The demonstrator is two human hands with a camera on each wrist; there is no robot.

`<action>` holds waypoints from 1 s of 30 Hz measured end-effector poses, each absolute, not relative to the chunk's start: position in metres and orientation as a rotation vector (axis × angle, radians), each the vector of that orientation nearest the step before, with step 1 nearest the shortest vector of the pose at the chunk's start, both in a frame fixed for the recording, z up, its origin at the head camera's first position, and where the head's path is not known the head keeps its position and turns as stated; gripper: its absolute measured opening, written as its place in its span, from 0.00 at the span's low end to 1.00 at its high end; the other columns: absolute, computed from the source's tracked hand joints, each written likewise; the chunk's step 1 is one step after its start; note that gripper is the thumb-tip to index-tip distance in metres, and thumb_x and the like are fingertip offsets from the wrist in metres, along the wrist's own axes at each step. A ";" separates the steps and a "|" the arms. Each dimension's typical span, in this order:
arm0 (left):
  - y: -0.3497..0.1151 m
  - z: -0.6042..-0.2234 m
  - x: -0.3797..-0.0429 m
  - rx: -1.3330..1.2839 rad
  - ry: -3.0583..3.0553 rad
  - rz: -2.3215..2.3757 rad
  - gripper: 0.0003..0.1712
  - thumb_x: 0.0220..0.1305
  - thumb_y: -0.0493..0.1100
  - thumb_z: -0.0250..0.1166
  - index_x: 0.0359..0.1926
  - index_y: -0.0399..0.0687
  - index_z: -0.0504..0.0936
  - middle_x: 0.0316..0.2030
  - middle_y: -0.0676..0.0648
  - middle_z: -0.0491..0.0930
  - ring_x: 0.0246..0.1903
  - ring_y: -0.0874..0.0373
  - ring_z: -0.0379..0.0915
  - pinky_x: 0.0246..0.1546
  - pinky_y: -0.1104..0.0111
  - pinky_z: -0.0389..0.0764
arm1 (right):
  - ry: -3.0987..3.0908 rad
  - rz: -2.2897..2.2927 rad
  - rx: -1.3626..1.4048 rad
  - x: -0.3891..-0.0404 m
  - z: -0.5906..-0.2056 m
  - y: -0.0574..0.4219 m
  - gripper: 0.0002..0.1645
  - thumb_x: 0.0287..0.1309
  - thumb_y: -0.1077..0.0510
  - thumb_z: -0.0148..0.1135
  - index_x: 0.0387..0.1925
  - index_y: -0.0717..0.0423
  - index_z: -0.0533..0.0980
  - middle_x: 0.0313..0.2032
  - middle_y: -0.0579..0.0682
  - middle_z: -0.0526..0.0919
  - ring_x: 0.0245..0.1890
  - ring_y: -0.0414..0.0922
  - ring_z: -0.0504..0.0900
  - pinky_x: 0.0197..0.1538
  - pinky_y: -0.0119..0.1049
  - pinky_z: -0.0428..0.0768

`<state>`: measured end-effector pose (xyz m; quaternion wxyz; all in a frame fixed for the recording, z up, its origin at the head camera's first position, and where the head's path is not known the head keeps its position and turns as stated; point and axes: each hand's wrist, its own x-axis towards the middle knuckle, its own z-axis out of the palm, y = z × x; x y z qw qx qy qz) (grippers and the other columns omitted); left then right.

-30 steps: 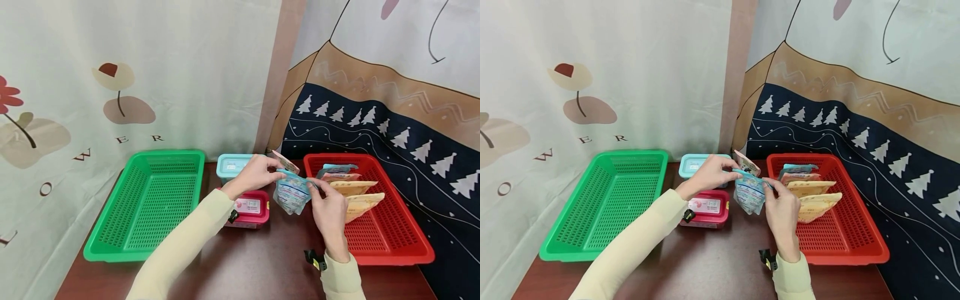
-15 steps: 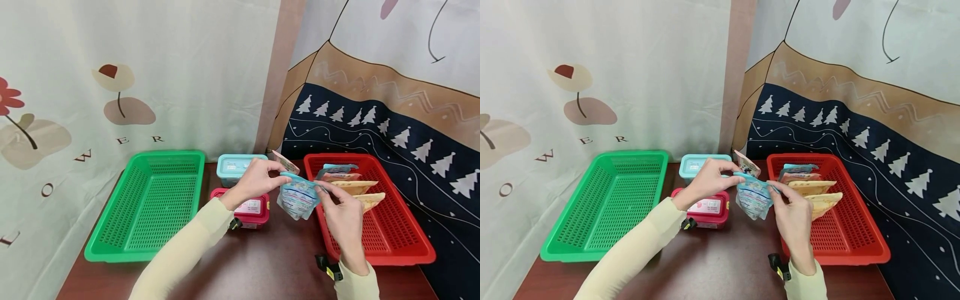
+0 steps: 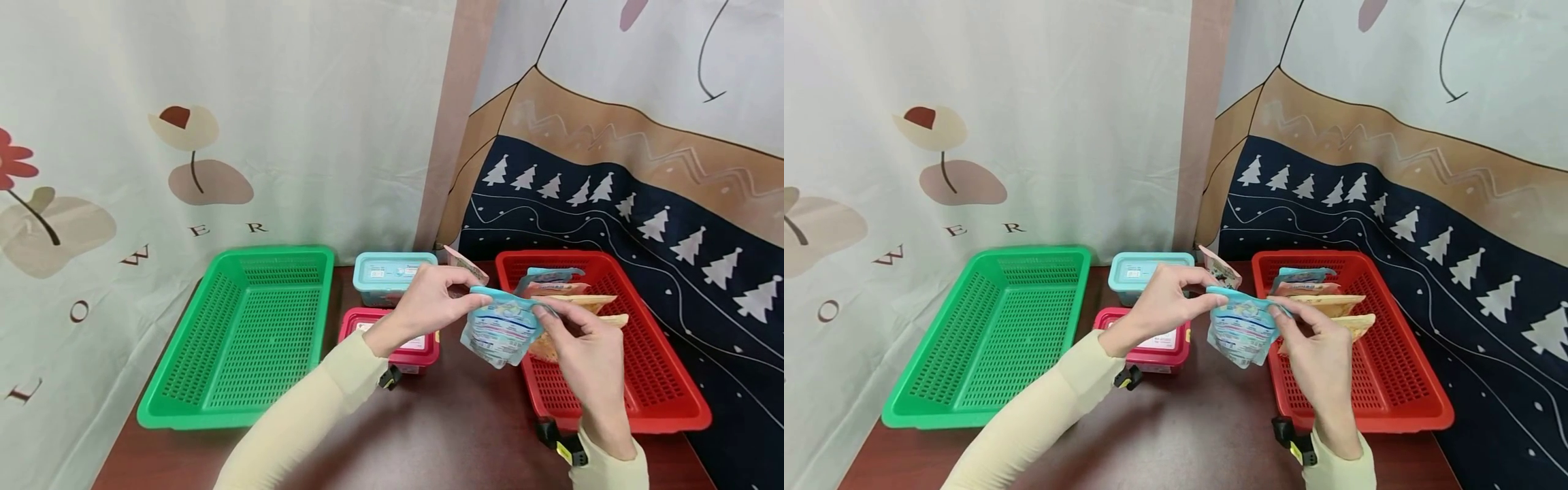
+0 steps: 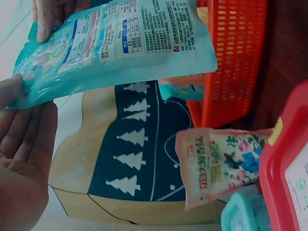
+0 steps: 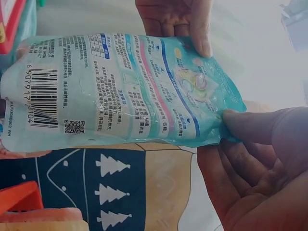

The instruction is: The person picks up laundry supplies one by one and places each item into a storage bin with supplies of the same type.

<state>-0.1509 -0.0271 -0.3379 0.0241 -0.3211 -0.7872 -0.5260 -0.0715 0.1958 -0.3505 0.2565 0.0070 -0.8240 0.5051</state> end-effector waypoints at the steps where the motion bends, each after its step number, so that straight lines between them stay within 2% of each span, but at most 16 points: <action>1: -0.026 -0.338 -0.150 -0.996 -2.429 -1.636 0.06 0.64 0.39 0.75 0.41 0.43 0.91 0.33 0.51 0.89 0.30 0.66 0.81 0.30 0.69 0.84 | -2.233 1.372 0.023 -0.071 -0.350 0.197 0.11 0.62 0.66 0.72 0.46 0.57 0.89 0.34 0.32 0.87 0.29 0.34 0.82 0.31 0.21 0.77; 6: -0.019 -0.335 -0.144 -0.997 -2.405 -1.673 0.05 0.64 0.39 0.74 0.40 0.44 0.91 0.37 0.50 0.89 0.35 0.67 0.81 0.34 0.70 0.85 | -2.219 1.396 0.027 -0.070 -0.347 0.206 0.12 0.62 0.68 0.71 0.47 0.60 0.88 0.33 0.31 0.87 0.29 0.33 0.83 0.33 0.20 0.79; 10: -0.012 -0.335 -0.140 -1.027 -2.372 -1.669 0.04 0.64 0.39 0.74 0.38 0.43 0.91 0.35 0.50 0.88 0.31 0.67 0.78 0.31 0.72 0.83 | -2.196 1.404 0.017 -0.069 -0.346 0.214 0.12 0.62 0.70 0.70 0.47 0.63 0.88 0.33 0.31 0.87 0.29 0.33 0.84 0.35 0.20 0.80; 14: -0.004 -0.334 -0.136 -1.039 -2.339 -1.677 0.05 0.64 0.39 0.74 0.39 0.43 0.91 0.33 0.50 0.88 0.29 0.67 0.76 0.29 0.72 0.81 | -2.172 1.411 0.006 -0.067 -0.345 0.221 0.12 0.62 0.71 0.69 0.47 0.65 0.87 0.35 0.34 0.87 0.30 0.34 0.84 0.37 0.20 0.80; 19: 0.005 -0.332 -0.130 -1.022 -2.324 -1.747 0.07 0.65 0.40 0.74 0.43 0.43 0.91 0.36 0.50 0.89 0.34 0.70 0.78 0.33 0.72 0.84 | -2.143 1.459 -0.012 -0.064 -0.343 0.230 0.12 0.64 0.71 0.67 0.48 0.69 0.85 0.36 0.40 0.88 0.31 0.36 0.85 0.39 0.21 0.82; 23: 0.014 -0.331 -0.125 -0.994 -2.338 -1.793 0.08 0.65 0.41 0.74 0.44 0.44 0.91 0.37 0.52 0.89 0.36 0.71 0.79 0.35 0.73 0.85 | -2.112 1.476 -0.014 -0.062 -0.342 0.237 0.12 0.63 0.72 0.67 0.47 0.73 0.84 0.34 0.42 0.88 0.29 0.36 0.84 0.38 0.21 0.82; 30: 0.033 -0.333 -0.119 -1.016 -2.327 -1.784 0.07 0.65 0.41 0.74 0.43 0.45 0.91 0.37 0.54 0.88 0.31 0.74 0.77 0.32 0.76 0.83 | -2.039 1.532 -0.069 -0.059 -0.343 0.253 0.11 0.61 0.74 0.68 0.45 0.76 0.83 0.33 0.43 0.89 0.27 0.35 0.85 0.33 0.21 0.81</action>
